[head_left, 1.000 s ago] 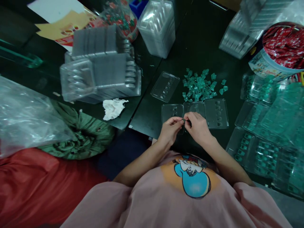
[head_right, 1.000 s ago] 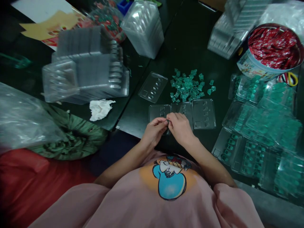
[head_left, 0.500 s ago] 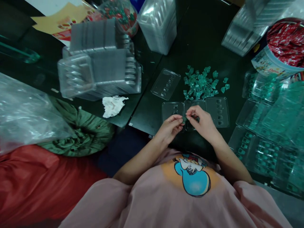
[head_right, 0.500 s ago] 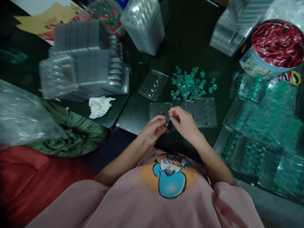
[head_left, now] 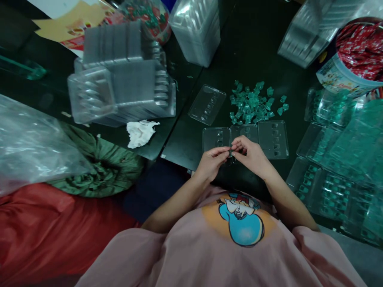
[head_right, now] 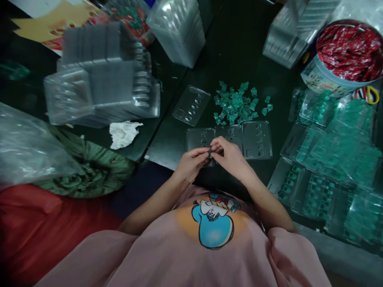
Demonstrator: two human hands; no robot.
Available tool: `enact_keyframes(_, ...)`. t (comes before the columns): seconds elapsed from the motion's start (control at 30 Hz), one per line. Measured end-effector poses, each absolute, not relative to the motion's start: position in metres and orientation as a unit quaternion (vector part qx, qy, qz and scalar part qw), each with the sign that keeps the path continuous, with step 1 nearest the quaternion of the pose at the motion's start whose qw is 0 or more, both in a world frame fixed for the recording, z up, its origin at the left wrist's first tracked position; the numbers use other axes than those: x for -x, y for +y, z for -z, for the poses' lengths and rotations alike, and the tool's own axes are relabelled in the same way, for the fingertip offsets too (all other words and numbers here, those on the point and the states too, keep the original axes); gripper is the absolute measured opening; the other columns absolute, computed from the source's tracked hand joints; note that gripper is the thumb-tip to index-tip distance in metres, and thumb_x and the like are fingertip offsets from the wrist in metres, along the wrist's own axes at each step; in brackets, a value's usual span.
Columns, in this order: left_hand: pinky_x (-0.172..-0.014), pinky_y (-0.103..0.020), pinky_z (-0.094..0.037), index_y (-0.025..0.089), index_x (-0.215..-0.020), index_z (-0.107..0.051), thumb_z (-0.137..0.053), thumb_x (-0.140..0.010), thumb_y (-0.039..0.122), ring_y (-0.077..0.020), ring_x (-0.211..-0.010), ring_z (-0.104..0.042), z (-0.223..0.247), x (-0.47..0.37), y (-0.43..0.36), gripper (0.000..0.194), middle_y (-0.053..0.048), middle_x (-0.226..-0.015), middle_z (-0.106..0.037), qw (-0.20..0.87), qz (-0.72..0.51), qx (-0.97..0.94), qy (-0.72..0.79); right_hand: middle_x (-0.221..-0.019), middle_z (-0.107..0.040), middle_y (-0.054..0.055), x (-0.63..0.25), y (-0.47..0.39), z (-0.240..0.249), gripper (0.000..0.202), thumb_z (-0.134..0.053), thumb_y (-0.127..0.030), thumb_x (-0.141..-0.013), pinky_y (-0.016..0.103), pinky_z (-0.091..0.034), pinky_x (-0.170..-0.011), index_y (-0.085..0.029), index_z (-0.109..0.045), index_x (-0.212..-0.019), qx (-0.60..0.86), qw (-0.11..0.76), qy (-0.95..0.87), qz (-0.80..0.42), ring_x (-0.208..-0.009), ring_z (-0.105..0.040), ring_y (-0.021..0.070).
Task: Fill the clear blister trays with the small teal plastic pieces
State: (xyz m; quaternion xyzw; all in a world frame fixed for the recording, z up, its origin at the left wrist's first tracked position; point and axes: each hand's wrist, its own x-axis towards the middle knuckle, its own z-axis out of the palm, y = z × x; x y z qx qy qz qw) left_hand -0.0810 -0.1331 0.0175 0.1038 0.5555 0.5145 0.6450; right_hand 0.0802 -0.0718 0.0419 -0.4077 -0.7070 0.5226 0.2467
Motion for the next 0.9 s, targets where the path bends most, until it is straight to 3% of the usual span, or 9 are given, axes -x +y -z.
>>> enact_keyframes(0.17, -0.063, -0.020, -0.049, 0.014, -0.081, -0.078, -0.092, -0.055, 0.025, -0.0081, -0.064, -0.061, -0.019, 0.081, -0.136, 0.032, -0.005, -0.080, -0.074, 0.656, -0.505, -0.114, 0.548, -0.085, -0.065, 0.000, -0.075, -0.078, -0.041, 0.021, -0.054, -0.011, -0.081, 0.028, -0.049, -0.073, -0.023, -0.057, -0.098, 0.418, 0.255, -0.743, -0.456, -0.078, -0.064, 0.0145)
enact_keyframes(0.37, -0.064, -0.021, -0.050, 0.015, -0.078, -0.077, -0.092, -0.053, 0.024, -0.0093, -0.066, -0.062, -0.025, 0.091, -0.130, 0.030, -0.004, -0.077, -0.072, 0.662, -0.499, -0.109, 0.548, -0.092, -0.065, 0.004, -0.068, -0.079, -0.034, 0.019, -0.048, -0.011, -0.086, 0.030, -0.050, -0.078, -0.022, -0.059, -0.096, 0.381, 0.290, -0.790, -0.383, -0.085, -0.062, 0.0169)
enact_keyframes(0.57, -0.070, -0.022, -0.050, 0.018, -0.086, -0.079, -0.085, -0.063, 0.022, -0.0125, -0.073, -0.063, -0.012, 0.122, -0.098, 0.024, -0.003, -0.082, -0.073, 0.479, -0.553, -0.295, 0.614, -0.096, -0.065, 0.004, -0.074, -0.070, -0.022, 0.011, -0.057, -0.022, -0.088, 0.030, -0.049, -0.076, -0.022, -0.059, -0.099, 0.412, 0.321, -0.753, -0.399, -0.086, -0.063, 0.0176)
enact_keyframes(0.73, -0.076, -0.025, -0.052, 0.019, -0.092, -0.079, -0.077, -0.073, 0.021, -0.0138, -0.076, -0.064, 0.001, 0.142, -0.076, 0.019, -0.003, -0.087, -0.075, 0.381, -0.482, -0.471, 0.634, -0.089, -0.065, 0.003, -0.076, -0.068, -0.019, 0.007, -0.055, -0.020, -0.088, 0.028, -0.048, -0.073, -0.022, -0.059, -0.094, 0.418, 0.323, -0.738, -0.420, -0.083, -0.062, 0.0167)
enact_keyframes(0.9, -0.090, -0.035, -0.054, 0.021, -0.093, -0.077, -0.068, -0.083, 0.021, -0.0191, -0.095, -0.070, 0.005, 0.144, -0.069, 0.013, -0.006, -0.100, -0.076, 0.282, -0.415, -0.632, 0.591, -0.088, -0.065, 0.003, -0.076, -0.069, -0.018, 0.006, -0.055, -0.023, -0.088, 0.028, -0.047, -0.073, -0.022, -0.060, -0.091, 0.426, 0.317, -0.727, -0.436, -0.081, -0.061, 0.0165)
